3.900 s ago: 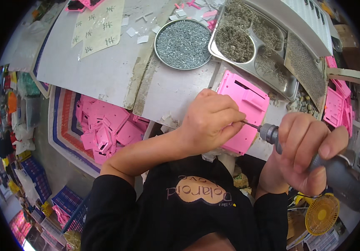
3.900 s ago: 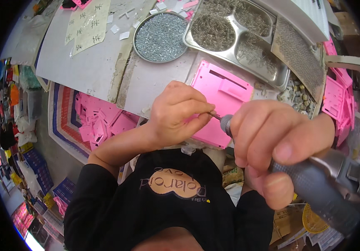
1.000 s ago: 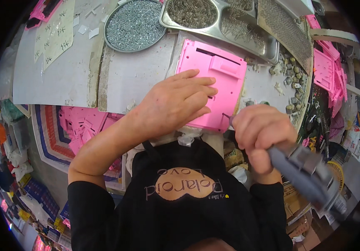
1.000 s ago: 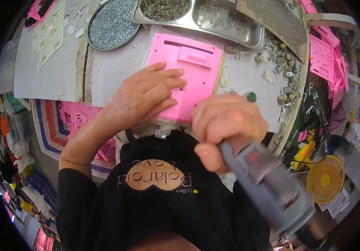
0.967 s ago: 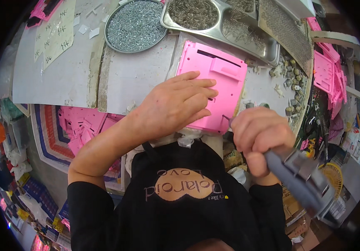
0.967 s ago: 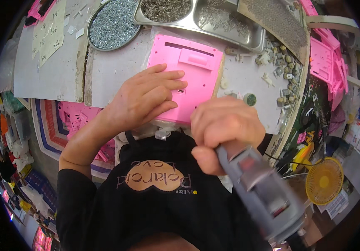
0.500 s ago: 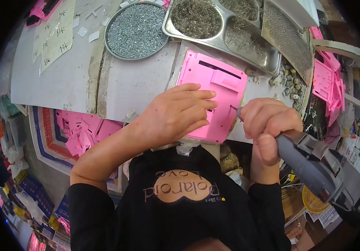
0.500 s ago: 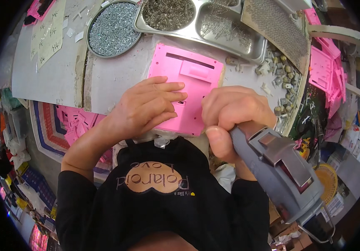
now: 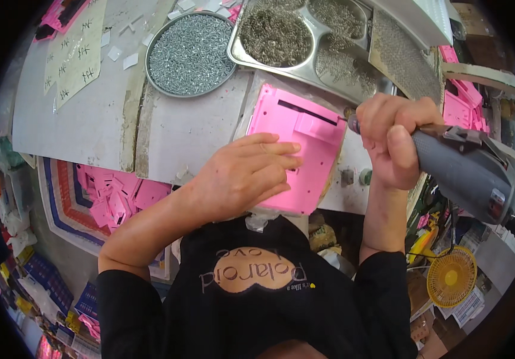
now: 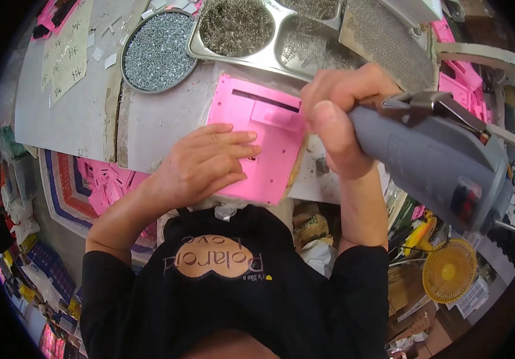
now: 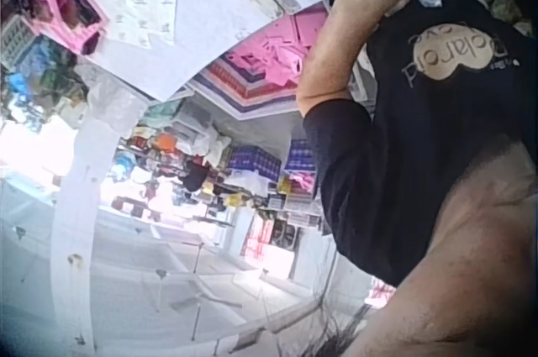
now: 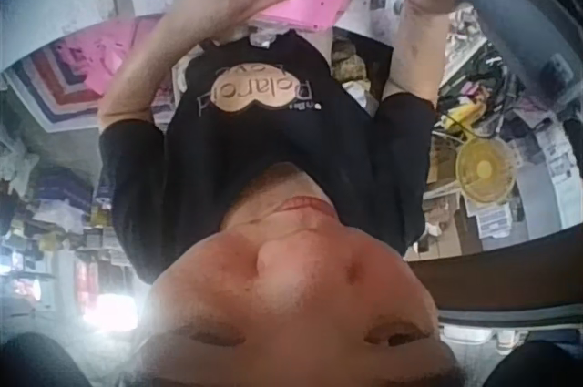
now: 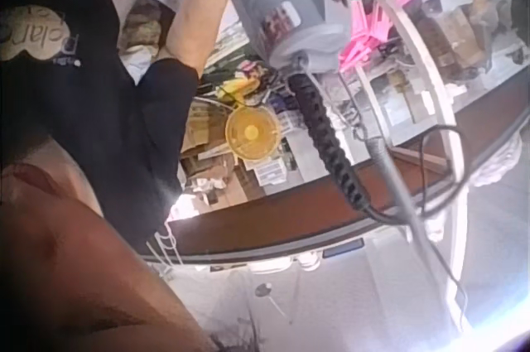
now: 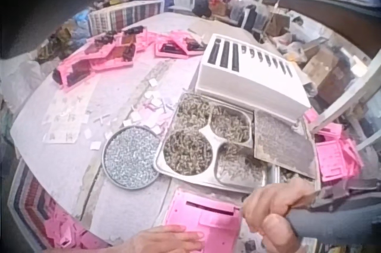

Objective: Assemble and solder components within a pink plastic toy casing, using a soldering iron and screwdriver.

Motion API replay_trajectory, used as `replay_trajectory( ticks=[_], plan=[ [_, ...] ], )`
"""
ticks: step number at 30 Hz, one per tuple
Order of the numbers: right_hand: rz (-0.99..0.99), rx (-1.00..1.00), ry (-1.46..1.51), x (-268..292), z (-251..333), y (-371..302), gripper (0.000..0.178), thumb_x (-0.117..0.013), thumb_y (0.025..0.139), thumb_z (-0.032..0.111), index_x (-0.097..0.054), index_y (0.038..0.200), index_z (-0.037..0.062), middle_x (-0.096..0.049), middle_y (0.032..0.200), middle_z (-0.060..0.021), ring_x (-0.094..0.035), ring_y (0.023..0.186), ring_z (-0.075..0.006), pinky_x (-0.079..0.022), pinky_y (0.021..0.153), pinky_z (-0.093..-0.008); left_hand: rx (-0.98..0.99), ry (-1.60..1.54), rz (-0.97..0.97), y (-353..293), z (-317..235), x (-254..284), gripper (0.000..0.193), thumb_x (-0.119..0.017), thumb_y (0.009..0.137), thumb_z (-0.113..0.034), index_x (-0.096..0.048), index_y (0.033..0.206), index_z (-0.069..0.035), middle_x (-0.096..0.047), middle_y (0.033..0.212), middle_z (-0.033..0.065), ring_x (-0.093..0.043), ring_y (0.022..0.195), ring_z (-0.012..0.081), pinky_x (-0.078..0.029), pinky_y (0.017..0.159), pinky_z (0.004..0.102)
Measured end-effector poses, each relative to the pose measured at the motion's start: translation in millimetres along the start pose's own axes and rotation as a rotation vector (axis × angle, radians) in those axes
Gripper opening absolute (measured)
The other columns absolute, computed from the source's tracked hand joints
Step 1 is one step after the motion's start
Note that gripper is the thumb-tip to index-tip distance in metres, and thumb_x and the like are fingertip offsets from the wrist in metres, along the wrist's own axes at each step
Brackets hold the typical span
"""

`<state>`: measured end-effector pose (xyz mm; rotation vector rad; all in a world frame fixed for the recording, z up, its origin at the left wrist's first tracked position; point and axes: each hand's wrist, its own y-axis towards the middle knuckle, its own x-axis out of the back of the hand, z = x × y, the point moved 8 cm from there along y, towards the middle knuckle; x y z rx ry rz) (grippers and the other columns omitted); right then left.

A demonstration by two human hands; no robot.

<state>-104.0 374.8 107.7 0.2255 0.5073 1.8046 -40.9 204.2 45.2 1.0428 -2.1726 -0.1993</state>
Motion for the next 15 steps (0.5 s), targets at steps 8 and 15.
replay_trajectory(
  ticks=[8, 15],
  plan=[
    [0.055, -0.101, 0.022, -1.1, -10.1, 7.7, 0.009, -0.055, 0.093, 0.013, -0.048, 0.095, 0.0076, -0.047, 0.06, 0.0007, -0.043, 0.053, -0.0118, -0.035, 0.054, -0.0322, 0.007, 0.001, 0.007, -0.2, -4.1, -1.1, 0.018, -0.08, 0.083, -0.013, -0.064, 0.087, -0.006, -0.074, 0.117, 0.0091, -0.068, 0.119, 0.0289, -0.052, 0.101, 0.047],
    [0.096, 0.045, 0.004, -9.4, 49.5, -19.7, 0.027, -0.063, 0.096, 0.029, -0.051, 0.112, 0.0116, -0.048, 0.062, 0.0046, -0.045, 0.052, -0.0111, -0.038, 0.057, -0.0316, 0.036, -0.002, -0.03, 1.5, -2.2, 0.9, 0.023, -0.082, 0.081, -0.015, -0.06, 0.08, -0.007, -0.075, 0.113, 0.0088, -0.07, 0.116, 0.0297, -0.052, 0.1, 0.048]
  ],
)
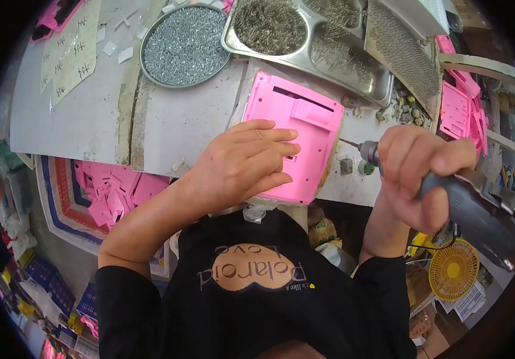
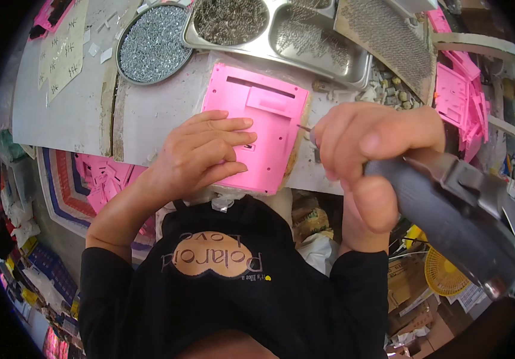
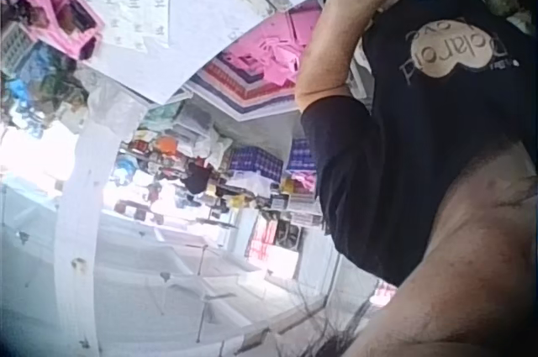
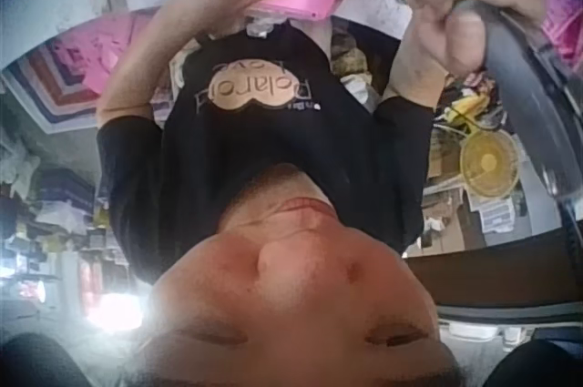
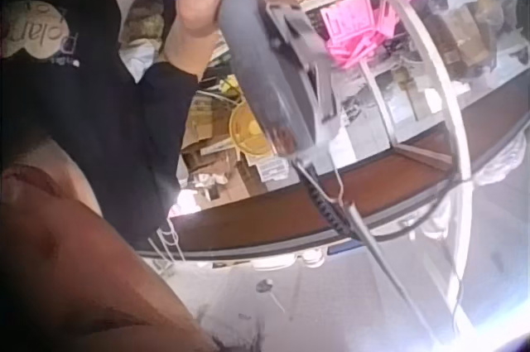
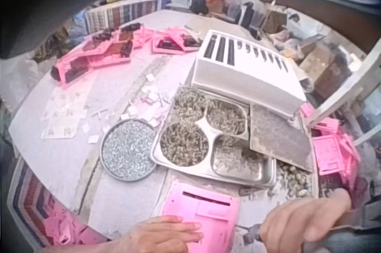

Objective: Assemble and solder components within a pink plastic toy casing, using a soldering iron and screwdriver.

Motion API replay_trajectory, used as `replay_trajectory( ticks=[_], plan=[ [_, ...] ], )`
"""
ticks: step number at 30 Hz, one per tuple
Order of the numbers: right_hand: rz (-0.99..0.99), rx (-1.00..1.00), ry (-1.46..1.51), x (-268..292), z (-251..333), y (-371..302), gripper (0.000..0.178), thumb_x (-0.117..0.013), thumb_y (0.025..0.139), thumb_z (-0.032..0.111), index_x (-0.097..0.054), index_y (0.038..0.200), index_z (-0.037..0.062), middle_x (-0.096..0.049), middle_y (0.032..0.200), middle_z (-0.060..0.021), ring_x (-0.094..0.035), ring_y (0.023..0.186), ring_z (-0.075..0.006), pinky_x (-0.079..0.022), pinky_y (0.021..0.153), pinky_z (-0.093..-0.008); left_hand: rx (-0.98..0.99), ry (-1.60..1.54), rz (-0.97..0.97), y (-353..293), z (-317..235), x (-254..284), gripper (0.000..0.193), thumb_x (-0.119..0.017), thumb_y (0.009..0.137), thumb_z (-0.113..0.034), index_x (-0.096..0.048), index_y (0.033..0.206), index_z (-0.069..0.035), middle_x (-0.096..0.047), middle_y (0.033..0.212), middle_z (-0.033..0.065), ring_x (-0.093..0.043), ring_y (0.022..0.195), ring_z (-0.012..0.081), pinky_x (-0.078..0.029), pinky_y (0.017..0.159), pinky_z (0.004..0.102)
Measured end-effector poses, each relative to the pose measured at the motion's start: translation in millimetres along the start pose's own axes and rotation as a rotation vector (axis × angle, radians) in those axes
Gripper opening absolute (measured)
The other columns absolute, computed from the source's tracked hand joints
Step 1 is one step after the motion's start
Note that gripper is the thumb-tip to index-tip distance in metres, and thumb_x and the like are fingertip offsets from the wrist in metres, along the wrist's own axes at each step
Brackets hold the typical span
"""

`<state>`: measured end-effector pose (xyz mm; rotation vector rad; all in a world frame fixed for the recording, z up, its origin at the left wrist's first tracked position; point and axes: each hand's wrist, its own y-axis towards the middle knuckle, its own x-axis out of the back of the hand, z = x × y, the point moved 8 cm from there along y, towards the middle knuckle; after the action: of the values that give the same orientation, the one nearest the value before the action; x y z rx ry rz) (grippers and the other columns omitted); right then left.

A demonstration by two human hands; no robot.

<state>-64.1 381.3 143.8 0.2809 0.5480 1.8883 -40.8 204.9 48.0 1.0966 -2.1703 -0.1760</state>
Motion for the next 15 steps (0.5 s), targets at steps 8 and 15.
replay_trajectory(
  ticks=[8, 15],
  plan=[
    [-0.083, 0.035, 0.091, 20.8, -36.6, 22.1, 0.018, -0.062, 0.095, 0.012, -0.046, 0.095, 0.0044, -0.049, 0.064, -0.0063, -0.045, 0.053, -0.0151, -0.04, 0.052, -0.0313, 0.012, 0.015, 0.003, 1.6, -1.5, -1.8, 0.024, -0.082, 0.081, -0.015, -0.059, 0.078, -0.007, -0.075, 0.114, 0.0077, -0.07, 0.116, 0.0288, -0.052, 0.1, 0.0479],
    [-0.075, 0.0, 0.167, 20.5, -44.9, 19.6, 0.02, -0.064, 0.093, 0.007, -0.044, 0.089, 0.004, -0.051, 0.063, -0.0072, -0.045, 0.053, -0.015, -0.043, 0.051, -0.0308, 0.013, -0.002, 0.01, -0.5, -3.2, -1.4, 0.024, -0.081, 0.081, -0.014, -0.059, 0.078, -0.007, -0.075, 0.113, 0.0081, -0.07, 0.116, 0.0289, -0.053, 0.099, 0.0485]
  ],
)
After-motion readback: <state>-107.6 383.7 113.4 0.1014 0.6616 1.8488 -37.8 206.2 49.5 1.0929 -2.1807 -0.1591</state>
